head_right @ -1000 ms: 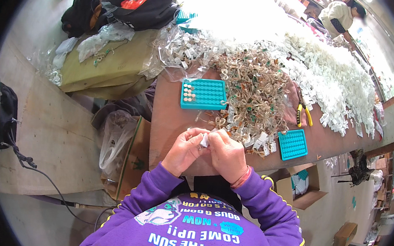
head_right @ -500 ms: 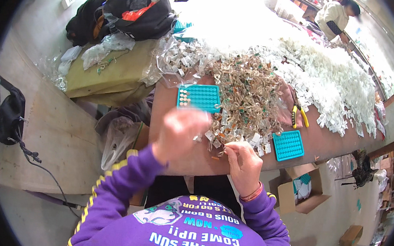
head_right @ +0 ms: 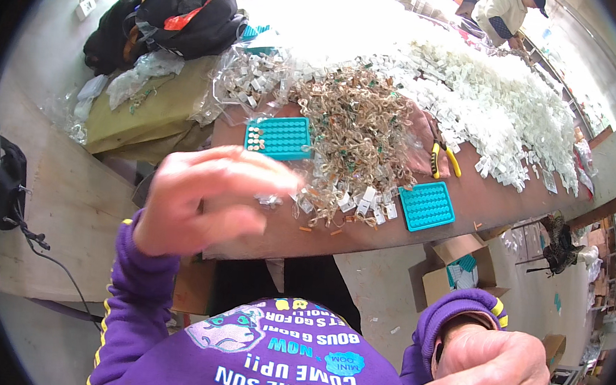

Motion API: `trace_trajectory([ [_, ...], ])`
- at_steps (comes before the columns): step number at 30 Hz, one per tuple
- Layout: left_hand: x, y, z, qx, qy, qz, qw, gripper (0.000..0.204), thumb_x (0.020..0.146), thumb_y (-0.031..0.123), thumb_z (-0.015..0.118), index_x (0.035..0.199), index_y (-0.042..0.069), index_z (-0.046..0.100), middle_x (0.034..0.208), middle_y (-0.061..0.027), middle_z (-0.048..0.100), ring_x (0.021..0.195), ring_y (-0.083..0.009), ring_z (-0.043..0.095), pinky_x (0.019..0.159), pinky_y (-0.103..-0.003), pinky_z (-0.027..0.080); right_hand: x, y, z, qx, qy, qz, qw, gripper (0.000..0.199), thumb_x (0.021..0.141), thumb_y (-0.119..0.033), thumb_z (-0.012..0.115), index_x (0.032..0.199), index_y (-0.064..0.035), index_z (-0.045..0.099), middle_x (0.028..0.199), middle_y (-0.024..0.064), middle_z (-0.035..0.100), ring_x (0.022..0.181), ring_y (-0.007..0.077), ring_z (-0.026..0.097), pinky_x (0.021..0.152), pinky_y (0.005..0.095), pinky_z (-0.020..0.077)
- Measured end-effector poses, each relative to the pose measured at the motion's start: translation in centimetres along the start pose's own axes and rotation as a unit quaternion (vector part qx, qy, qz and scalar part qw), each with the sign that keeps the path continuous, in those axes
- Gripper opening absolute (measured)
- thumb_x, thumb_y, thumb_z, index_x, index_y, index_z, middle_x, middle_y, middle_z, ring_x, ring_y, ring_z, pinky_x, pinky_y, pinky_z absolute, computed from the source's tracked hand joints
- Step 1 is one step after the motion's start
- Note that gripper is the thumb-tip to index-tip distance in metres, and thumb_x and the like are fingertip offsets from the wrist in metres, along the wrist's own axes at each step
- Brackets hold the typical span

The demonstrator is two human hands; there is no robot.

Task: The person repeatedly picks small white LED modules from a pile, attaches them to a green wire strand, and places the assembled unit into a teal tray. The process is continuous and repetitive throughout the clip.

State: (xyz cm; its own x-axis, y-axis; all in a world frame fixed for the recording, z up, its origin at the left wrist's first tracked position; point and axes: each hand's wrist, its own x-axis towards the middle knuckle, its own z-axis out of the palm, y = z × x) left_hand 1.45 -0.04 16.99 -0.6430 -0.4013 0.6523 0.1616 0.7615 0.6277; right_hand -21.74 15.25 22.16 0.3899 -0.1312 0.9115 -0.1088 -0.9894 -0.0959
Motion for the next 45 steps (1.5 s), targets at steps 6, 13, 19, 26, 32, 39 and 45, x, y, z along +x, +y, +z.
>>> trace_trajectory([
  [6,1.8,4.8,2.4,-0.091,-0.092,0.1,0.987,0.03,0.079,0.01,0.071,0.107,0.002,0.067,0.102,-0.0148,0.069,0.094,-0.0273,0.067,0.084,-0.035,0.053,1.5,-0.4,-0.9,0.02,-0.03,-0.004,0.999,0.039,0.099,-0.046,0.039,0.131,-0.031,0.055,0.066,-0.0028,0.046,0.05,0.0106,0.04,0.063,0.0299,0.047],
  [13,-2.2,5.2,5.2,-0.092,-0.087,0.077,0.989,0.029,0.082,0.013,0.067,0.108,0.001,0.065,0.105,-0.0171,0.067,0.095,-0.0289,0.066,0.086,-0.037,0.051,0.9,1.3,-0.5,0.044,-0.021,-0.027,0.998,0.038,0.098,-0.045,0.041,0.131,-0.0308,0.056,0.065,-0.0038,0.046,0.049,0.0093,0.039,0.063,0.0294,0.0483],
  [19,-6.0,4.1,7.1,-0.081,-0.043,0.045,0.995,0.029,0.084,0.016,0.063,0.108,0.0,0.064,0.107,-0.0191,0.066,0.096,-0.0303,0.065,0.087,-0.039,0.05,0.7,1.1,-1.0,0.045,-0.017,-0.02,0.999,0.038,0.098,-0.043,0.043,0.13,-0.0306,0.057,0.064,-0.0047,0.046,0.048,0.0082,0.039,0.063,0.0289,0.0495],
  [26,-3.9,5.0,12.5,-0.087,-0.047,0.069,0.993,0.029,0.087,0.019,0.059,0.108,-0.001,0.062,0.109,-0.0214,0.065,0.097,-0.032,0.065,0.089,-0.042,0.048,0.4,0.6,-1.9,0.048,-0.012,-0.013,0.999,0.037,0.097,-0.042,0.045,0.13,-0.0304,0.058,0.062,-0.0057,0.047,0.047,0.007,0.039,0.062,0.0283,0.0508],
  [32,-4.1,4.2,11.5,-0.06,-0.05,0.069,0.995,0.031,0.09,0.022,0.055,0.108,-0.002,0.06,0.111,-0.0234,0.064,0.097,-0.0334,0.064,0.091,-0.044,0.047,0.1,0.4,-2.2,0.049,0.0,-0.011,0.999,0.036,0.097,-0.041,0.047,0.13,-0.0302,0.058,0.061,-0.0066,0.047,0.046,0.0059,0.039,0.062,0.0279,0.0519],
  [39,1.9,3.8,7.0,0.007,-0.029,0.089,0.996,0.034,0.093,0.025,0.051,0.109,-0.004,0.058,0.113,-0.0257,0.062,0.098,-0.0351,0.063,0.092,-0.047,0.045,0.1,0.0,-2.8,0.044,0.021,0.003,0.999,0.036,0.096,-0.04,0.049,0.129,-0.03,0.06,0.059,-0.0076,0.047,0.044,0.0046,0.038,0.061,0.0273,0.0532],
  [45,5.6,2.3,2.2,0.02,0.012,0.071,0.997,0.036,0.095,0.027,0.047,0.109,-0.005,0.057,0.115,-0.0276,0.061,0.099,-0.0365,0.063,0.094,-0.049,0.044,0.4,-2.4,-2.9,0.057,0.067,-0.001,0.996,0.035,0.096,-0.039,0.051,0.129,-0.0298,0.06,0.058,-0.0085,0.047,0.043,0.0036,0.038,0.061,0.0268,0.0543],
])
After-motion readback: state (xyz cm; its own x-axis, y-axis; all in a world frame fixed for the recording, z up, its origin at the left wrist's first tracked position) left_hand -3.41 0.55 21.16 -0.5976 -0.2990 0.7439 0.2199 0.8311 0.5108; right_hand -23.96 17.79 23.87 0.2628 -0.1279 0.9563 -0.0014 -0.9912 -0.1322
